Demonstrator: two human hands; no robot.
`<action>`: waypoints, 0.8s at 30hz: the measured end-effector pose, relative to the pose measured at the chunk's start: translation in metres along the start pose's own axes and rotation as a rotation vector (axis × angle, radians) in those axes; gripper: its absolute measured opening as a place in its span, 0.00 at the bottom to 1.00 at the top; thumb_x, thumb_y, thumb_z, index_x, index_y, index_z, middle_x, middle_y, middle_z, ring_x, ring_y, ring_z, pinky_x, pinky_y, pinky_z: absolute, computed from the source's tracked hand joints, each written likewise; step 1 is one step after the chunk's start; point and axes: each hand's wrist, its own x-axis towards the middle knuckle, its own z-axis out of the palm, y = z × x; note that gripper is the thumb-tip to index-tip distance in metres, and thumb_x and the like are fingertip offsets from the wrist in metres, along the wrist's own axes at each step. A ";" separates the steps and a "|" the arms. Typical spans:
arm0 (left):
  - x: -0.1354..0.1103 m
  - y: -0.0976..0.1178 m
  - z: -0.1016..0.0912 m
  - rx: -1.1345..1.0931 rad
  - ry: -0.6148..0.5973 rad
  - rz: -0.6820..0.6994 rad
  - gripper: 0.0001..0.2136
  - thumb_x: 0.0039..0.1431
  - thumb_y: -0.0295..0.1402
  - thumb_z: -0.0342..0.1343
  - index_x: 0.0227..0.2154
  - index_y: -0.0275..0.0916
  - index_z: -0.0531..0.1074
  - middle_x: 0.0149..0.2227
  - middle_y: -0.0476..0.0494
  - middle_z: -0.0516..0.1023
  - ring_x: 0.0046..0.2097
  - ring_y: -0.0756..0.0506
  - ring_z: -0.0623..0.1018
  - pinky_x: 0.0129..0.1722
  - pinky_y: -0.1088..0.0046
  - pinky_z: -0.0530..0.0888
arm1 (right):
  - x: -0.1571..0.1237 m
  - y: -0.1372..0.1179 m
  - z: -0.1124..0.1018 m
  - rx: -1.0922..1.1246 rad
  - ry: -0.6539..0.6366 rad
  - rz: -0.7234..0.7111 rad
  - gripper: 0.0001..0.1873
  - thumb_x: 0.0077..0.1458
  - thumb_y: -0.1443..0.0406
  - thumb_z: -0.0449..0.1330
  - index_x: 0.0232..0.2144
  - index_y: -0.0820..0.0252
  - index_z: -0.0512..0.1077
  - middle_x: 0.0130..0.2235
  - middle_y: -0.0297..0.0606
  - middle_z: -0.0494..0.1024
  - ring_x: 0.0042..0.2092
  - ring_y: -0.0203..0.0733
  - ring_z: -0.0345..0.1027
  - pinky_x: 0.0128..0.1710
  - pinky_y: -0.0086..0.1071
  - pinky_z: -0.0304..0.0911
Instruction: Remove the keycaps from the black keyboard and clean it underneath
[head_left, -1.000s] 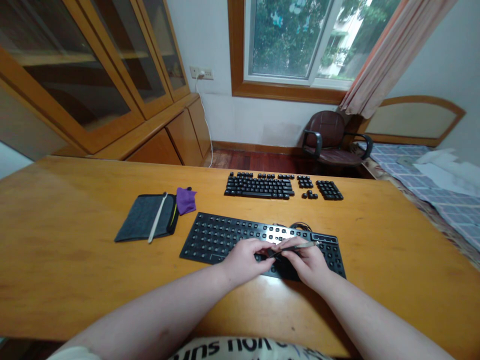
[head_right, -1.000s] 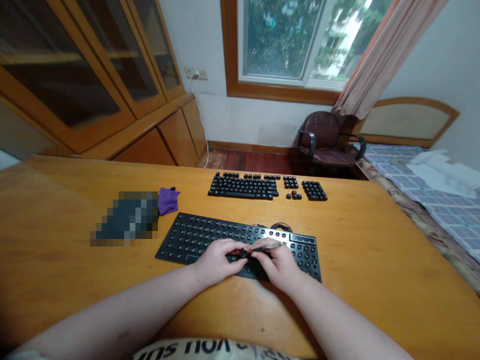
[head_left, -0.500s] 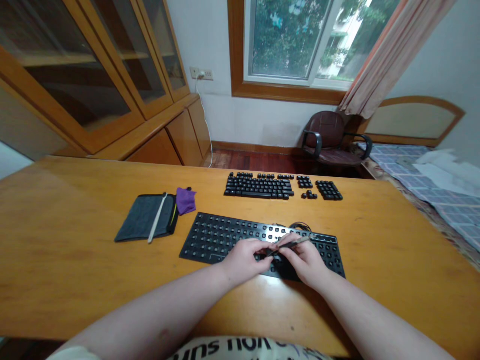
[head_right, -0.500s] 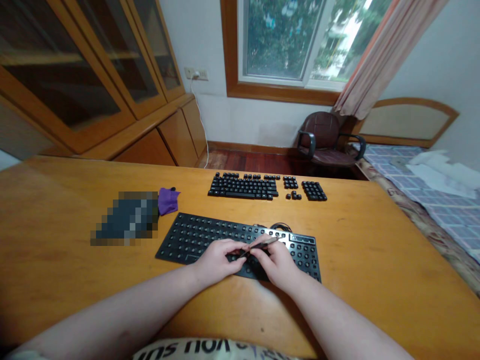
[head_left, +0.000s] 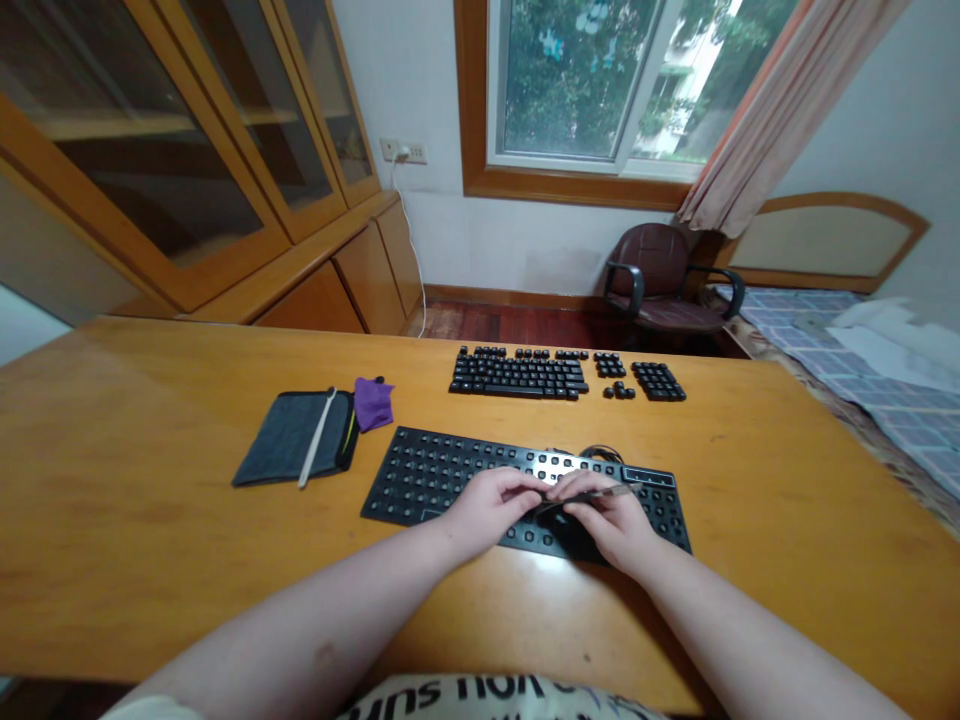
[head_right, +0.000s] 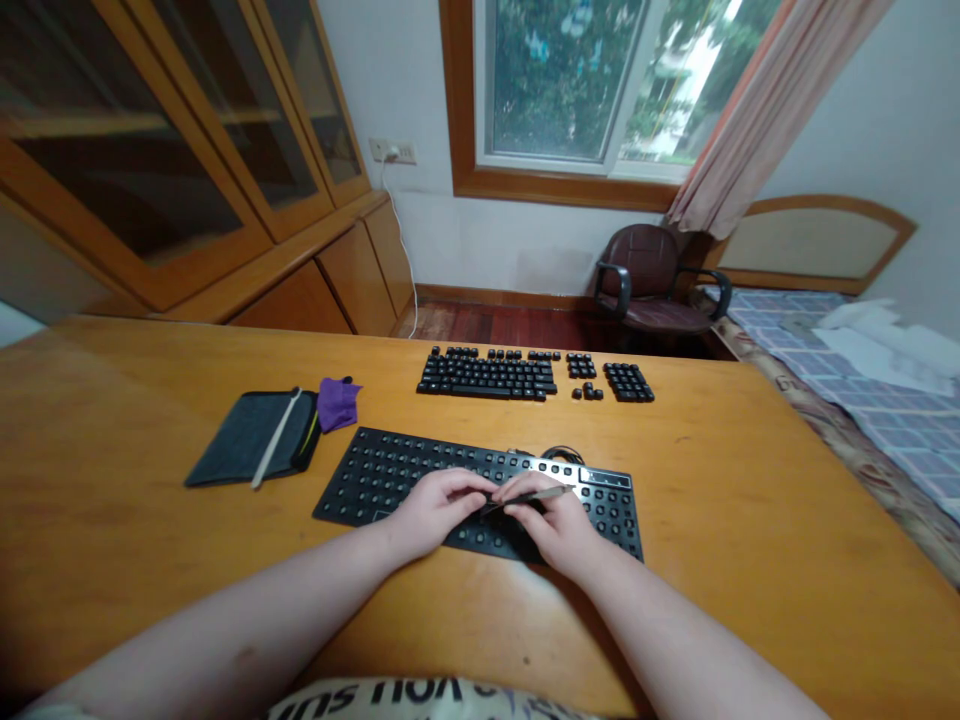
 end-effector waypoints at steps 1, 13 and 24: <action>0.001 0.000 -0.001 -0.028 -0.006 -0.017 0.10 0.55 0.30 0.54 0.38 0.39 0.77 0.37 0.44 0.79 0.40 0.47 0.77 0.43 0.71 0.72 | 0.001 -0.001 -0.001 -0.011 -0.012 -0.037 0.03 0.56 0.65 0.57 0.32 0.56 0.71 0.33 0.38 0.78 0.38 0.41 0.72 0.40 0.39 0.68; 0.007 0.003 -0.012 -0.293 -0.139 -0.171 0.07 0.51 0.28 0.57 0.35 0.36 0.75 0.34 0.46 0.78 0.37 0.49 0.75 0.41 0.71 0.71 | 0.001 -0.003 -0.014 -0.025 -0.097 -0.088 0.04 0.55 0.64 0.58 0.33 0.55 0.74 0.32 0.38 0.79 0.36 0.42 0.72 0.38 0.39 0.68; 0.009 -0.002 -0.006 -0.545 -0.009 -0.210 0.13 0.46 0.35 0.63 0.33 0.35 0.70 0.31 0.49 0.72 0.34 0.51 0.73 0.39 0.73 0.69 | -0.002 0.001 -0.017 -0.164 0.063 -0.085 0.09 0.58 0.68 0.51 0.31 0.55 0.70 0.35 0.40 0.74 0.39 0.42 0.70 0.40 0.40 0.67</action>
